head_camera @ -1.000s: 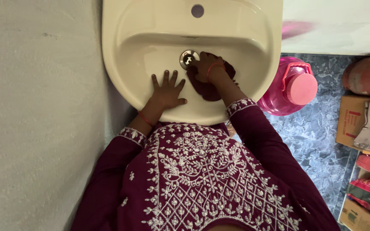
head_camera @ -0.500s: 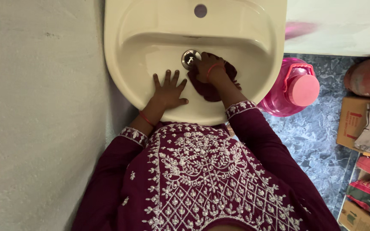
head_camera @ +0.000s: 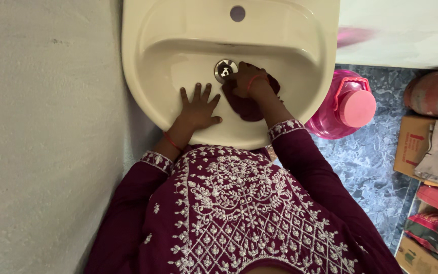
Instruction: The person wipes the interior and rim of a wall-mounted sink using a maroon cloth. They repeatedly rub the basin surface, the drain area, and the edges, occasionally refolding the cloth to continue wiping.
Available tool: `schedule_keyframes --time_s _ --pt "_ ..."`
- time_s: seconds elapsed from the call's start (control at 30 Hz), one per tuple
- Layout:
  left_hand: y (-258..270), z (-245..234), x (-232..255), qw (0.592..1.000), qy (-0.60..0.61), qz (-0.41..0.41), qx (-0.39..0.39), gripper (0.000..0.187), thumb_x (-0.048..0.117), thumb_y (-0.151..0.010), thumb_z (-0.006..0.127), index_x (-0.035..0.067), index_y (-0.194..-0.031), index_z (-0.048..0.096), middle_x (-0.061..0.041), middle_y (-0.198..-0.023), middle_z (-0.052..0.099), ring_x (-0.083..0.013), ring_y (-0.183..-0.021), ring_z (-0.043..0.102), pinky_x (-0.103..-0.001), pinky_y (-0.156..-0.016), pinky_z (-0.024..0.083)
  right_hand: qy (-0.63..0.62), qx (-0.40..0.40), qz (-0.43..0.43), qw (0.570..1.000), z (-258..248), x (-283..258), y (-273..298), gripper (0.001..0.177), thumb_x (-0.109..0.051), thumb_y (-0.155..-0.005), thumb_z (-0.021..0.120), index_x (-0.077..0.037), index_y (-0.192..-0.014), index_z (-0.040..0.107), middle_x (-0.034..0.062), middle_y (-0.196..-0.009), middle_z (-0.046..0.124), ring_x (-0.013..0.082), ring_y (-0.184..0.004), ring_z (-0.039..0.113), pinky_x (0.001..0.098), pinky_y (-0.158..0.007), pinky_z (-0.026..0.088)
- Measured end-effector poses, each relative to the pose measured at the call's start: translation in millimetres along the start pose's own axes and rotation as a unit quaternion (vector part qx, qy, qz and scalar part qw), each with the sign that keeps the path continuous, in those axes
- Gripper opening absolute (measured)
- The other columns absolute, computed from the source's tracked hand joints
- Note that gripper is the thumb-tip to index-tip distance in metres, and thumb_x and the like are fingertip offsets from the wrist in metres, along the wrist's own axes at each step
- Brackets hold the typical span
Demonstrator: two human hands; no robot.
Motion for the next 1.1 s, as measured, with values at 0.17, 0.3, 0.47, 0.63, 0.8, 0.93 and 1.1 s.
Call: schedule_keyframes --time_s 0.17,0.3,0.47,0.63,0.8,0.93,1.1 --pt "1.0 -1.5 0.1 1.0 0.002 0.003 0.006 0.087 0.068 -0.087 0.059 0.026 -0.159 0.034 -0.014 -0.171 0.009 -0.0425 -0.157 0.003 -0.083 -0.11 -0.001 -0.023 0.057 0.005 0.998 3.7 -3.3 -6.6 0.063 -0.046 -0.087 0.072 -0.032 -0.146 0.052 0.0108 -0.147 0.048 0.0324 -0.134 0.053 0.0589 -0.107 0.043" --pt "1.5 -2.2 0.2 1.0 0.006 0.002 -0.002 0.087 0.067 -0.087 0.06 0.025 -0.159 0.035 -0.015 -0.171 0.009 -0.0432 -0.157 0.002 -0.083 -0.11 -0.001 -0.008 0.026 0.0 1.0 3.5 -2.8 -4.2 0.066 -0.044 -0.086 0.072 -0.041 -0.148 0.05 0.0109 -0.147 0.046 0.0333 -0.137 0.05 0.0603 -0.108 0.042" --pt "0.0 -2.1 0.0 1.0 0.009 0.0 -0.008 0.088 0.066 -0.087 0.06 0.025 -0.16 0.032 -0.014 -0.171 0.007 -0.0425 -0.157 0.0 -0.083 -0.11 -0.003 0.011 0.028 -0.012 0.999 -2.3 -10.2 -3.0 0.066 -0.043 -0.087 0.07 -0.045 -0.149 0.046 0.0114 -0.15 0.042 0.0347 -0.139 0.046 0.06 -0.107 0.041" --pt "1.6 -0.5 1.3 1.0 0.009 0.003 0.002 0.088 0.066 -0.087 0.06 0.025 -0.16 0.033 -0.014 -0.172 0.007 -0.0423 -0.157 0.001 -0.083 -0.11 -0.003 0.018 -0.004 0.004 1.0 -2.3 -10.9 1.1 0.062 -0.04 -0.09 0.069 -0.04 -0.149 0.049 0.0112 -0.153 0.042 0.0341 -0.137 0.051 0.0586 -0.106 0.045" --pt "2.5 -2.0 0.7 1.0 0.003 -0.003 -0.007 0.088 0.065 -0.087 0.061 0.025 -0.16 0.033 -0.014 -0.172 0.008 -0.0422 -0.157 0.001 -0.083 -0.111 -0.003 0.009 0.011 0.001 1.0 -2.0 -4.5 -1.5 0.06 -0.042 -0.087 0.072 -0.036 -0.144 0.055 0.0081 -0.149 0.048 0.0302 -0.137 0.053 0.0549 -0.108 0.047" --pt "1.6 -1.9 0.6 1.0 0.006 0.0 -0.003 0.087 0.066 -0.087 0.06 0.026 -0.16 0.033 -0.013 -0.172 0.007 -0.0415 -0.157 0.001 -0.083 -0.111 -0.003 -0.039 0.054 0.006 0.998 1.7 1.9 -8.8 0.078 -0.042 -0.081 0.078 -0.023 -0.15 0.045 0.0112 -0.145 0.05 0.0327 -0.131 0.056 0.0572 -0.103 0.048" --pt "2.4 -2.9 0.4 1.0 0.009 -0.003 -0.008 0.087 0.066 -0.087 0.06 0.026 -0.16 0.034 -0.014 -0.172 0.007 -0.0416 -0.158 0.001 -0.082 -0.111 -0.002 -0.002 0.039 -0.005 0.999 -2.1 -4.7 -0.4 0.067 -0.043 -0.084 0.073 -0.038 -0.147 0.05 0.0113 -0.144 0.049 0.0342 -0.133 0.052 0.056 -0.106 0.045"
Point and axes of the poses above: each hand's wrist, its own y-axis away from the middle knuckle, its own z-axis out of the palm, x = y × z, the point moved 7 cm from there along -y, towards the middle knuckle
